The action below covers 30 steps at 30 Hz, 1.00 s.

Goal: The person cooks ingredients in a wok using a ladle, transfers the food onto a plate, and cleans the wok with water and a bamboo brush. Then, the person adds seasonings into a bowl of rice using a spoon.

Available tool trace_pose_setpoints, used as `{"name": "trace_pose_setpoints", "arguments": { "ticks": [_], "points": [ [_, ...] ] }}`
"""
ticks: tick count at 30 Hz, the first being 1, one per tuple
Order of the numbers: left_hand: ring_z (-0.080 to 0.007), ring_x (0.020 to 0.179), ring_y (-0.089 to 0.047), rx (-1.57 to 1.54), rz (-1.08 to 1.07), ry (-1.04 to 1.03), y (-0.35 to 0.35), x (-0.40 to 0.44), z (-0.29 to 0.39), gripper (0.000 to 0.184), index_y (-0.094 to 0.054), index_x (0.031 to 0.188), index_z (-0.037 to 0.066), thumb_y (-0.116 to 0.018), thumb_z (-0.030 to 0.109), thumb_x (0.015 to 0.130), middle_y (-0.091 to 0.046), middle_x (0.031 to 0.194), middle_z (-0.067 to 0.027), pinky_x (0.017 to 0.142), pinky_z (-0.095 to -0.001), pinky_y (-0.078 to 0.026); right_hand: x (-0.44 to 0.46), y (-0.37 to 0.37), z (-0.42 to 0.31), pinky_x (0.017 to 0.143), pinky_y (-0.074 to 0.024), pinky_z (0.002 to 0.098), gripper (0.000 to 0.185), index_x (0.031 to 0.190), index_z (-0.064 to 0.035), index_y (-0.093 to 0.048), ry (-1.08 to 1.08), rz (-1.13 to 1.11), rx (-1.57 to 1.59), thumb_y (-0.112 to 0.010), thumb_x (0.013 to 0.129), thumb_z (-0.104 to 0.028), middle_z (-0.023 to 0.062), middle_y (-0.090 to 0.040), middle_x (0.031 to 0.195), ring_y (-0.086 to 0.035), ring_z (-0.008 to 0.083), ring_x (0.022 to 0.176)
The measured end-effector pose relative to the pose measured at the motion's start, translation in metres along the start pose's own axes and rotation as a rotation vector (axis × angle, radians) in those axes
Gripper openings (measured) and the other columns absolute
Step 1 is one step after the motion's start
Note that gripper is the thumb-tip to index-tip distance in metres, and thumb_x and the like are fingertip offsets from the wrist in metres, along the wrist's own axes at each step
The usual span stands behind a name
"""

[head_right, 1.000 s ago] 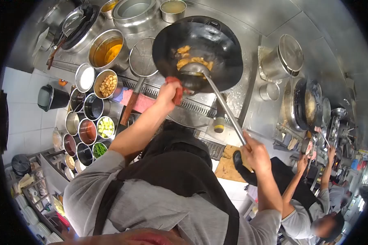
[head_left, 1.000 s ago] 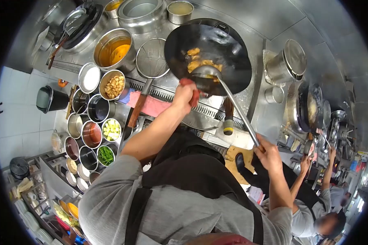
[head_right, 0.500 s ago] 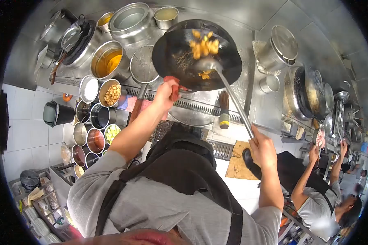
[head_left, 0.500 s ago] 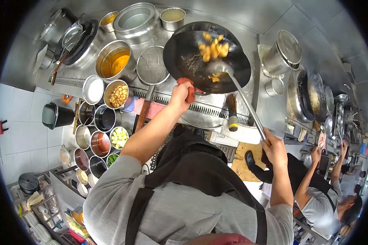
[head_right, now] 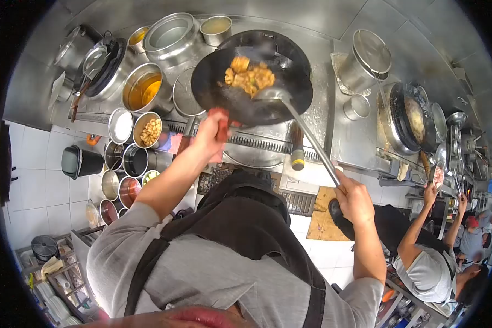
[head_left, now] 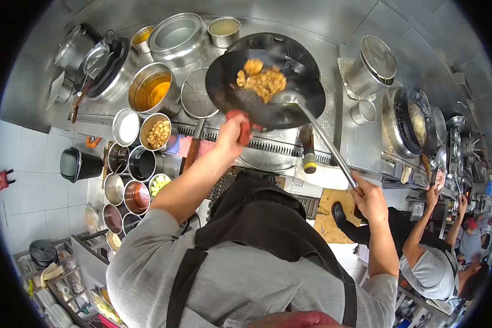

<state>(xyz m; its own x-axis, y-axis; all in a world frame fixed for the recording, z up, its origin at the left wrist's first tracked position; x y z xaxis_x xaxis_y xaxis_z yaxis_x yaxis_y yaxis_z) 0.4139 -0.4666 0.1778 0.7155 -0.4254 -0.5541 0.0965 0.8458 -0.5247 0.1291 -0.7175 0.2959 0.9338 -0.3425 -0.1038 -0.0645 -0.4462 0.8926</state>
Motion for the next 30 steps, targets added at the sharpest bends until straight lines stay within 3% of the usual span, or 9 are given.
{"name": "trace_pose_setpoints", "arguments": {
  "ticks": [4, 6, 8, 10, 11, 12, 19, 24, 30],
  "points": [
    [-0.0169, 0.063, -0.056, 0.119, -0.072, 0.039, -0.005, 0.066, -0.014, 0.013, -0.053, 0.09, 0.009, -0.055, 0.006, 0.077, -0.055, 0.074, -0.0035, 0.046, -0.0308, -0.042, 0.049, -0.012, 0.003, 0.071, -0.0478, 0.0475, 0.048, 0.125, -0.0078, -0.054, 0.054, -0.107, -0.074, -0.059, 0.078, -0.005, 0.0208, -0.062, 0.083, -0.061, 0.0394, 0.078],
    [-0.0188, 0.041, -0.041, 0.102, 0.016, -0.007, -0.009, 0.077, -0.025, 0.006, -0.049, 0.077, 0.011, -0.049, 0.005, 0.077, -0.052, 0.062, -0.0064, 0.043, -0.0362, -0.042, 0.084, -0.059, 0.023, 0.072, -0.0491, 0.0481, 0.046, 0.126, -0.0085, -0.052, 0.141, 0.025, -0.183, -0.055, 0.08, -0.007, 0.0213, -0.062, 0.088, -0.061, 0.0405, 0.079],
    [-0.0192, 0.064, -0.057, 0.09, -0.168, -0.029, 0.021, 0.093, -0.054, 0.02, -0.054, 0.096, 0.008, -0.053, 0.007, 0.075, -0.057, 0.078, -0.0092, 0.04, -0.032, -0.04, 0.096, -0.083, 0.014, 0.072, -0.0496, 0.0482, 0.046, 0.126, -0.0089, -0.052, 0.076, 0.06, -0.218, -0.054, 0.081, -0.008, 0.0215, -0.062, 0.09, -0.061, 0.041, 0.079],
    [-0.0218, 0.066, -0.058, 0.174, -0.329, 0.017, 0.078, 0.085, -0.093, 0.03, -0.051, 0.102, 0.006, -0.05, 0.005, 0.072, -0.059, 0.085, -0.0131, 0.044, -0.033, -0.043, 0.089, -0.077, 0.002, 0.071, -0.0504, 0.0483, 0.048, 0.128, -0.0099, -0.051, 0.038, 0.111, -0.231, -0.056, 0.08, -0.007, 0.0226, -0.062, 0.09, -0.061, 0.042, 0.078],
    [-0.0177, 0.04, -0.043, -0.032, 0.051, -0.136, 0.019, -0.009, -0.058, 0.021, -0.05, 0.085, 0.008, -0.042, -0.001, 0.068, -0.055, 0.063, -0.0079, 0.043, -0.0343, -0.043, 0.075, -0.064, -0.002, 0.071, -0.0504, 0.0483, 0.048, 0.128, -0.0099, -0.051, 0.038, 0.13, -0.226, -0.056, 0.08, -0.007, 0.0226, -0.062, 0.09, -0.061, 0.042, 0.078],
    [-0.0178, 0.046, -0.05, 0.066, 0.147, 0.001, 0.051, -0.007, -0.071, 0.018, -0.051, 0.083, 0.009, -0.044, 0.0, 0.069, -0.055, 0.065, -0.0058, 0.044, -0.033, -0.042, 0.056, -0.05, -0.003, 0.071, -0.0503, 0.0485, 0.05, 0.128, -0.0102, -0.051, 0.046, 0.11, -0.162, -0.058, 0.079, -0.006, 0.0228, -0.062, 0.089, -0.061, 0.0419, 0.078],
    [-0.0229, 0.068, -0.057, 0.037, 0.015, 0.032, -0.008, 0.051, -0.015, 0.008, -0.052, 0.087, 0.01, -0.052, 0.008, 0.079, -0.054, 0.075, -0.0065, 0.058, -0.0414, -0.046, 0.045, -0.013, 0.004, 0.07, -0.049, 0.0477, 0.05, 0.127, -0.0097, -0.052, 0.126, -0.076, -0.125, -0.058, 0.078, -0.005, 0.0223, -0.062, 0.083, -0.061, 0.0395, 0.08],
    [-0.0225, 0.063, -0.059, 0.171, -0.089, 0.07, 0.035, 0.095, -0.055, 0.023, -0.052, 0.098, 0.011, -0.047, 0.005, 0.076, -0.06, 0.085, -0.0117, 0.04, -0.0333, -0.04, 0.1, -0.081, 0.016, 0.072, -0.0501, 0.047, 0.052, 0.13, -0.0076, -0.047, 0.085, 0.055, -0.36, -0.053, 0.078, -0.003, 0.0211, -0.061, 0.094, -0.061, 0.0393, 0.083],
    [-0.0166, 0.057, -0.056, 0.025, 0.024, -0.024, 0.006, 0.03, -0.03, 0.015, -0.051, 0.082, 0.007, -0.044, 0.0, 0.071, -0.063, 0.073, -0.012, 0.033, -0.0291, -0.026, 0.039, -0.059, 0.003, 0.078, -0.0482, 0.0461, 0.054, 0.128, 0.0002, -0.049, -0.074, 0.162, 0.188, -0.056, 0.075, 0.0, 0.0245, -0.062, 0.095, -0.061, 0.0405, 0.086]
  ]
}}
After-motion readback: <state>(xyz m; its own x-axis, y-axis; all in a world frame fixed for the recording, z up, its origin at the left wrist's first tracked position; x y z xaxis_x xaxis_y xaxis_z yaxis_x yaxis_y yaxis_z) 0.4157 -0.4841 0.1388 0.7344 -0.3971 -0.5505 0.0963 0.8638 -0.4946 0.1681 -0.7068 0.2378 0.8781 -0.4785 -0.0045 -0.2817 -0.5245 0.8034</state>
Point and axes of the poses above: each hand's wrist, its own x-axis towards the middle knuckle, its own y-axis out of the back of the hand, z = x × y, the point moved 3 cm from there along x, towards the middle knuckle
